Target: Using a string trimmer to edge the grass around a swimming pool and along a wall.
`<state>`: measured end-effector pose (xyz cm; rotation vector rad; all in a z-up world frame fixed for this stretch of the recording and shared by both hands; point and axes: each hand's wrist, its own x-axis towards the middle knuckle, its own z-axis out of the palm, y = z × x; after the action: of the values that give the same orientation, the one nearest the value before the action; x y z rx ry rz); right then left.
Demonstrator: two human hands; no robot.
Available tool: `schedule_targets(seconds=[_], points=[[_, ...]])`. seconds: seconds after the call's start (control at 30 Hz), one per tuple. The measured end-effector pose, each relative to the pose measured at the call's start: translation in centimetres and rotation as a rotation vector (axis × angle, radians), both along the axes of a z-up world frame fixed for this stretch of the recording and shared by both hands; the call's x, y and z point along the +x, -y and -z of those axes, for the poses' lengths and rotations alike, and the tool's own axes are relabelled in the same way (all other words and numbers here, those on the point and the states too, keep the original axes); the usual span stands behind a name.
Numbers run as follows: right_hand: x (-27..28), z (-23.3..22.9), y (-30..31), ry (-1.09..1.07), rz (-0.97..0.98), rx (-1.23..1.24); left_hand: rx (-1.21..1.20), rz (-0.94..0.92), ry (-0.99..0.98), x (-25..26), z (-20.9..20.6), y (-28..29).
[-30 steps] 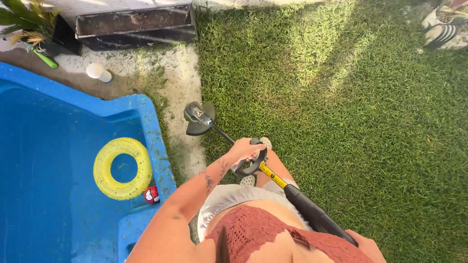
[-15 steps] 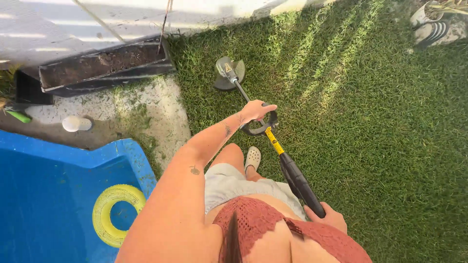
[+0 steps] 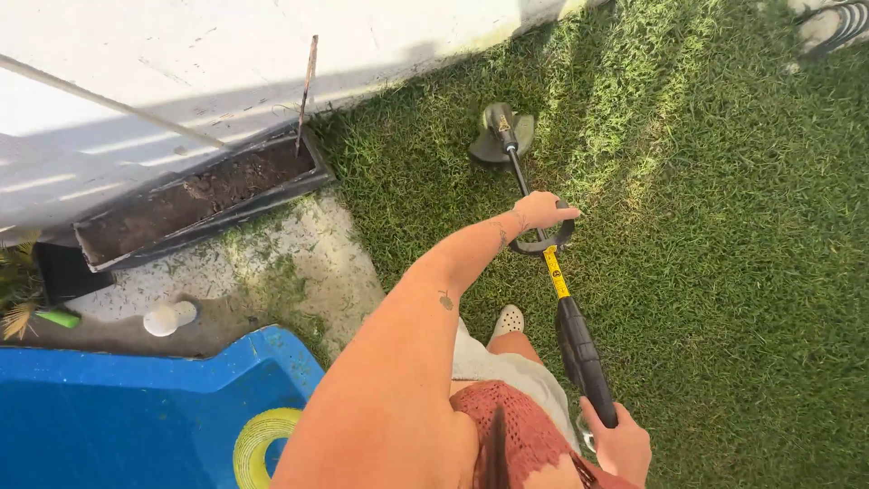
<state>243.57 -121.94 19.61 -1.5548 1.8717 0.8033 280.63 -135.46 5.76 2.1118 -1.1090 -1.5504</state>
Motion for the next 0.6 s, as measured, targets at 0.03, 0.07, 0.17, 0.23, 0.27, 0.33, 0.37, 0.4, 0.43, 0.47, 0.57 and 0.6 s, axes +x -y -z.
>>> schedule_targets(seconds=[0.03,0.07,0.17,0.23,0.27,0.33,0.37,0.4,0.43,0.47,0.57,0.6], points=[[1.4,0.0,0.3,0.0,0.006,-0.005,-0.005,0.006,0.0,1.1,0.3,0.2],[2.6,-0.2,0.6,0.05,0.098,-0.019,-0.004,-0.002,0.005,2.0,0.5,0.4],[3.1,-0.6,1.2,0.085,0.112,0.004,0.03,-0.066,-0.022,3.4,1.0,-2.4],[4.2,-0.2,2.7,0.103,0.047,0.011,0.03,-0.109,-0.024,5.5,0.9,-3.6],[5.0,0.0,3.4,0.069,-0.024,0.015,0.046,-0.15,-0.007,6.7,0.9,-4.4],[5.4,-0.2,3.9,0.005,-0.099,0.033,0.077,-0.196,-0.02,7.5,0.8,-7.2],[6.2,0.4,4.2,0.015,-0.208,0.041,0.046,-0.279,-0.018,8.7,0.7,-8.5],[6.9,1.0,4.5,0.024,-0.317,0.049,0.016,-0.361,-0.015,9.8,0.6,-9.9],[7.9,1.7,4.3,0.031,-0.326,0.049,0.015,-0.37,-0.008,11.0,0.3,-11.1],[8.8,2.4,4.1,0.029,-0.381,0.065,0.031,-0.419,0.028,12.1,0.0,-12.4],[10.9,3.3,3.5,0.036,-0.471,0.066,0.051,-0.476,0.073,14.6,-0.6,-14.8],[11.6,3.4,3.2,0.05,-0.506,0.052,0.055,-0.484,0.089,15.3,-0.7,-15.4]])
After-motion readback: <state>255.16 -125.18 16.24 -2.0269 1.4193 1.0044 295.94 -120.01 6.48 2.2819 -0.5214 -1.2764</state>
